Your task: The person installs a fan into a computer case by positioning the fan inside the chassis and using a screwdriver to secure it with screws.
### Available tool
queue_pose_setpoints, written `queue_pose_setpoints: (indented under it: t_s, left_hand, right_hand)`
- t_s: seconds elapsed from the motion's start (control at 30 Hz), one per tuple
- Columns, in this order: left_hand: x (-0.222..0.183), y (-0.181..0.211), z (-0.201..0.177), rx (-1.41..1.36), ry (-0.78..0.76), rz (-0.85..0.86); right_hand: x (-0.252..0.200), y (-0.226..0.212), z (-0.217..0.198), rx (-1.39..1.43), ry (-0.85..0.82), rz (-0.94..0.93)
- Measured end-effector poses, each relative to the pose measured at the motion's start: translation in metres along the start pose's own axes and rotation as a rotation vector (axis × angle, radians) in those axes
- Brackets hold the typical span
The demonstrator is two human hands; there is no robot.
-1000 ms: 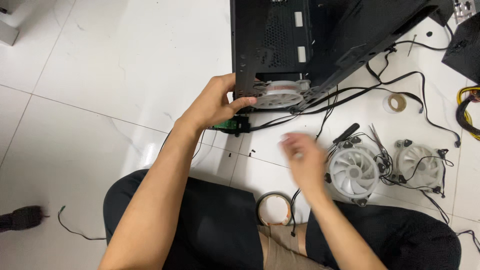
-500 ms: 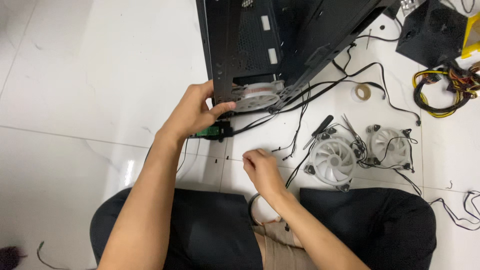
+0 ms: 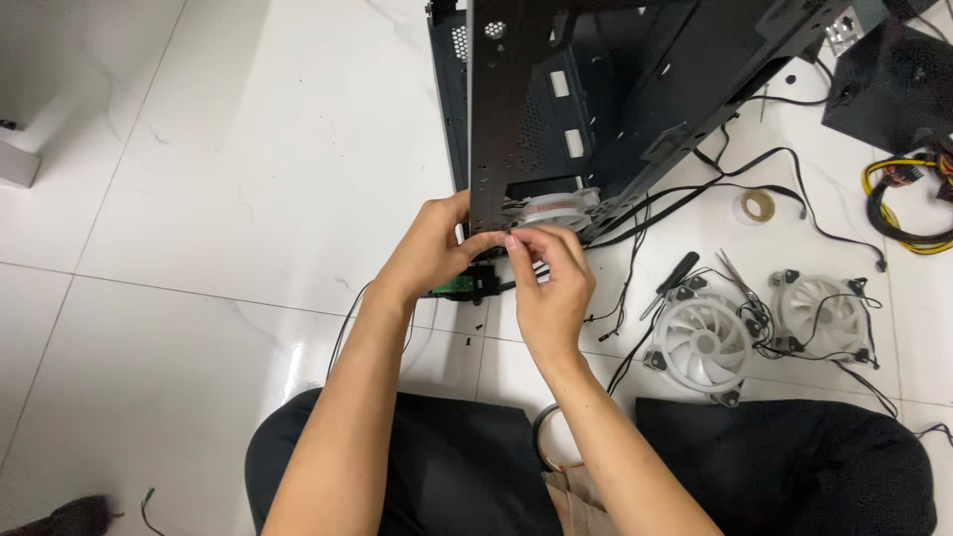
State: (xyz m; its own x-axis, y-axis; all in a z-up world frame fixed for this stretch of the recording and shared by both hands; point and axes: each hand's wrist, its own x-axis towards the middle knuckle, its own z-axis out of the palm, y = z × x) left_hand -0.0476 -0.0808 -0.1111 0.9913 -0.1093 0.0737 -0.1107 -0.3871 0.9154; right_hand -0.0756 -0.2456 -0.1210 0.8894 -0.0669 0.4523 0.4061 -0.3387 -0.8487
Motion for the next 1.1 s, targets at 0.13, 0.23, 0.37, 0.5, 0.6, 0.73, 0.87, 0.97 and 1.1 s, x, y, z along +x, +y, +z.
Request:
queue_pose_setpoints:
  t_s: [0.13,0.23,0.37,0.5,0.6,0.73,0.87,0.97,1.1]
  left_hand:
    - [0.0,-0.006,0.001,-0.024,-0.006,0.018]
    - [0.001,-0.005,-0.001,-0.042,-0.007,0.03]
    - [0.001,-0.006,-0.002,-0.054,-0.008,0.033]
    - [0.002,0.001,-0.002,-0.072,-0.02,0.022]
    - [0.004,0.001,-0.002,-0.058,-0.028,0.003]
    - [0.006,0.004,-0.003,-0.029,-0.036,-0.009]
    - [0.006,-0.004,-0.002,-0.021,-0.045,-0.042]
    - [0.015,-0.036,0.003,0.041,-0.049,-0.069]
    - [0.012,0.014,0.0,0.044,-0.055,-0.049]
  right_hand:
    - [0.001,0.008,0.007,-0.074,0.025,-0.105]
    - [-0.001,0.01,0.011,-0.099,0.054,-0.145]
    - [0.0,0.012,0.016,-0.137,0.102,-0.2]
    - [-0.005,0.012,0.021,-0.141,0.149,-0.165]
    - [-0.009,0.009,0.028,-0.125,0.188,-0.04]
    - [-0.011,0.003,0.035,-0.094,0.245,0.134]
    - [-0.01,-0.004,0.041,-0.152,0.281,0.276]
    - [-0.007,-0.006,0.045,-0.131,0.283,0.421]
    - [0.0,-0.006,0.033,-0.119,0.261,0.519]
